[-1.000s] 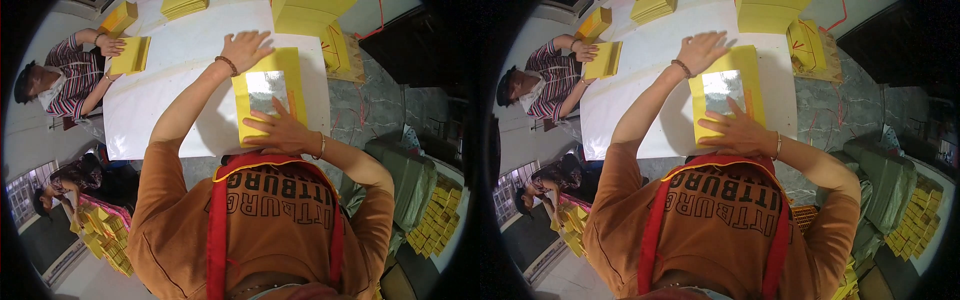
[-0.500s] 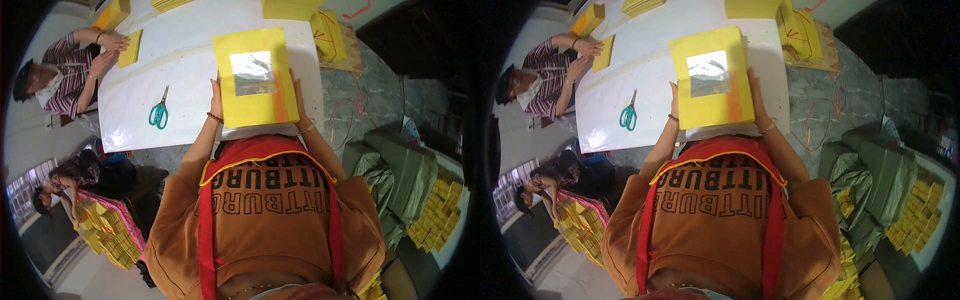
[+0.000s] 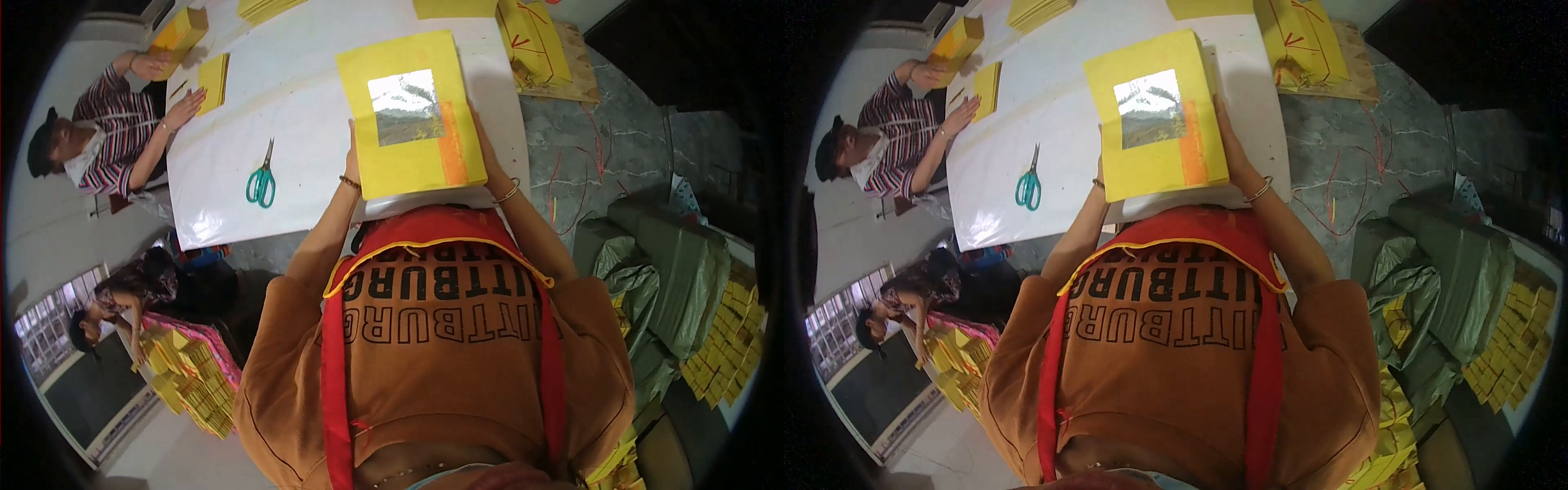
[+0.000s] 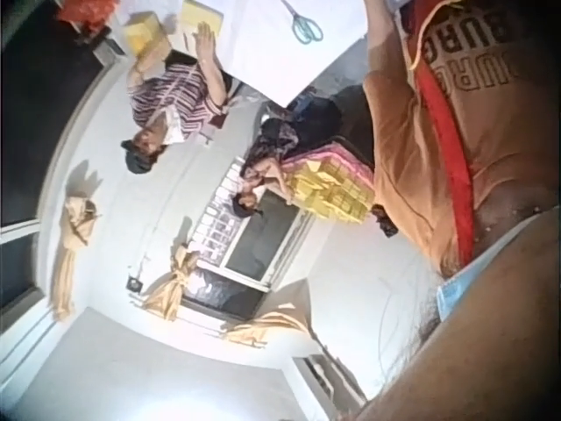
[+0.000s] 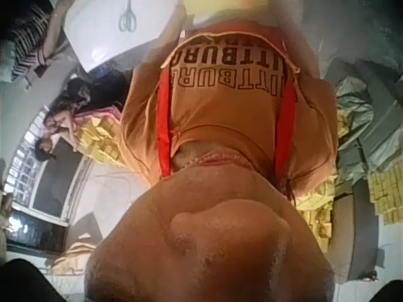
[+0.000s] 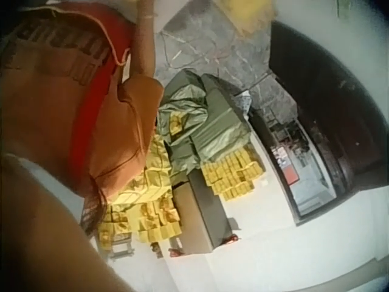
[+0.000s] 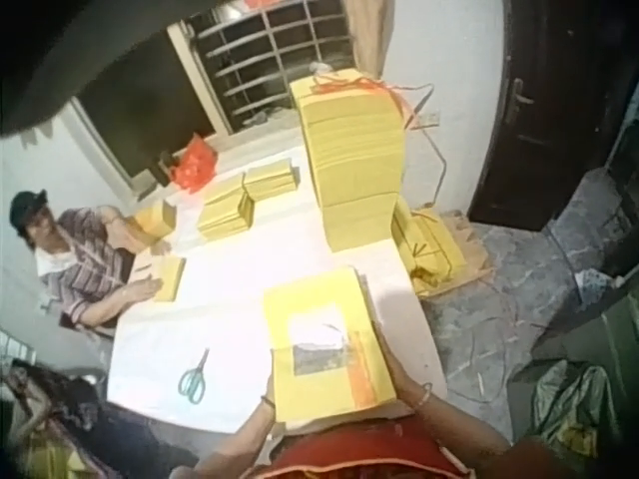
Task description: Folding and stacking yellow paper sheets with silver foil inserts.
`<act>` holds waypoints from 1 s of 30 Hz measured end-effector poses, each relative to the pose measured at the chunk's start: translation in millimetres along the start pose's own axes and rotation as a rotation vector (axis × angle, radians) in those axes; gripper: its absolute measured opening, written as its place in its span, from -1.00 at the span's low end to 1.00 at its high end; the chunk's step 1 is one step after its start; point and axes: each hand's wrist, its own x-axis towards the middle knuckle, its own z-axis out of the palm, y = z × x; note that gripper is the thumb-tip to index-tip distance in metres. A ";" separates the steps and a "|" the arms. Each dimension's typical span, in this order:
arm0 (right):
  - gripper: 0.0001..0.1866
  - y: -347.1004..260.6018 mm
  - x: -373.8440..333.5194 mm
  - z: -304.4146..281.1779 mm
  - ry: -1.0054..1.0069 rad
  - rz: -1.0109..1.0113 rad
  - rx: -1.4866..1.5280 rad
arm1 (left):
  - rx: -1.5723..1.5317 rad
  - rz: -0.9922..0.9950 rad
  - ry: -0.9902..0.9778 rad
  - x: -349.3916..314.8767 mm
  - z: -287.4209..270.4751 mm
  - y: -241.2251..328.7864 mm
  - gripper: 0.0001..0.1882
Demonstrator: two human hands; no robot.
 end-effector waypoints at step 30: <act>-0.35 -36.7 -23.4 14.4 0.130 0.047 0.003 | 0.228 0.375 0.011 -63.8 40.2 9.5 -0.20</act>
